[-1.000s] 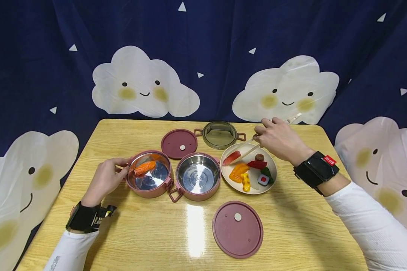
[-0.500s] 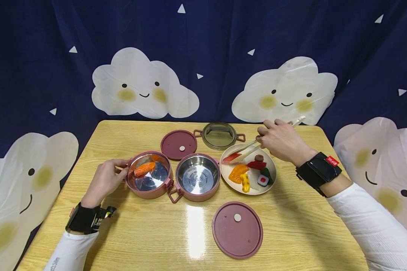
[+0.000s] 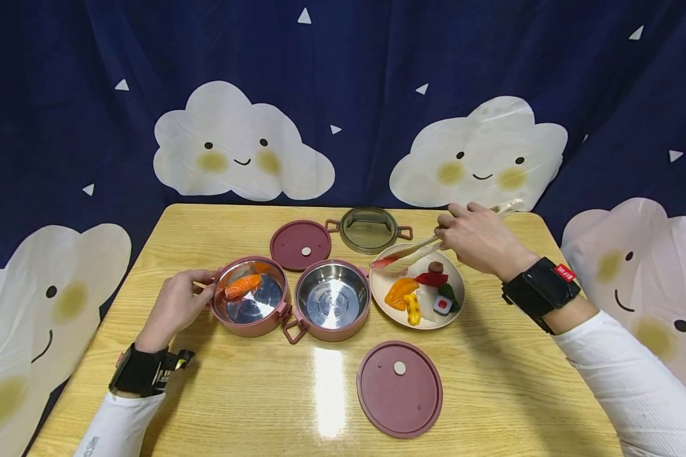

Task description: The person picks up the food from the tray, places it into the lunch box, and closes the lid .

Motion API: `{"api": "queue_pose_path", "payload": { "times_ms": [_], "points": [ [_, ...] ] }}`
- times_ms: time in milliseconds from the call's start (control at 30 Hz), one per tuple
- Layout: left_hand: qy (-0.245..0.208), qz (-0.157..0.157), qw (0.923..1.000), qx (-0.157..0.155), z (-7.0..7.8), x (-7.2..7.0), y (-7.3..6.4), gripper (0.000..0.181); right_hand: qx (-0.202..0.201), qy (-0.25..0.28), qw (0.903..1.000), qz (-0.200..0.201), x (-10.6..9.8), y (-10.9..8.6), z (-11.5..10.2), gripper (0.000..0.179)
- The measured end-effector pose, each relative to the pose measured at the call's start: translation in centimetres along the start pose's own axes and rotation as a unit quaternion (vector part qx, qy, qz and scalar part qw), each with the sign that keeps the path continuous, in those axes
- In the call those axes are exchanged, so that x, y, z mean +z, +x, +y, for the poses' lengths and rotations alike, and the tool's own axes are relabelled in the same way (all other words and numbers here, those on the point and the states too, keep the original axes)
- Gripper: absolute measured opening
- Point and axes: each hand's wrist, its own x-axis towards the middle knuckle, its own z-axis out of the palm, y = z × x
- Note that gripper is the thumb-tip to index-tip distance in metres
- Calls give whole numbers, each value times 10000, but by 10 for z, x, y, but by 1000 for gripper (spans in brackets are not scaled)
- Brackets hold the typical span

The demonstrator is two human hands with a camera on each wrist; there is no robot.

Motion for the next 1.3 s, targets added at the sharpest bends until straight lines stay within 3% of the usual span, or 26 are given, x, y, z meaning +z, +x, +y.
{"api": "queue_pose_path", "payload": {
  "times_ms": [367,767,1100,1300],
  "points": [
    [11,16,10000,-22,0,1,1,28,58,126,9997,190,-9,2,5,22],
    [48,24,10000,29,-2,1,1,29,74,88,9987,503,-35,17,4,24],
    [61,-3,10000,24,0,2,1,28,-48,-29,9983,577,-59,30,-11,23],
    [109,26,9999,-4,1,1,0,29,-160,-71,9963,837,-67,44,-25,20]
  ]
}}
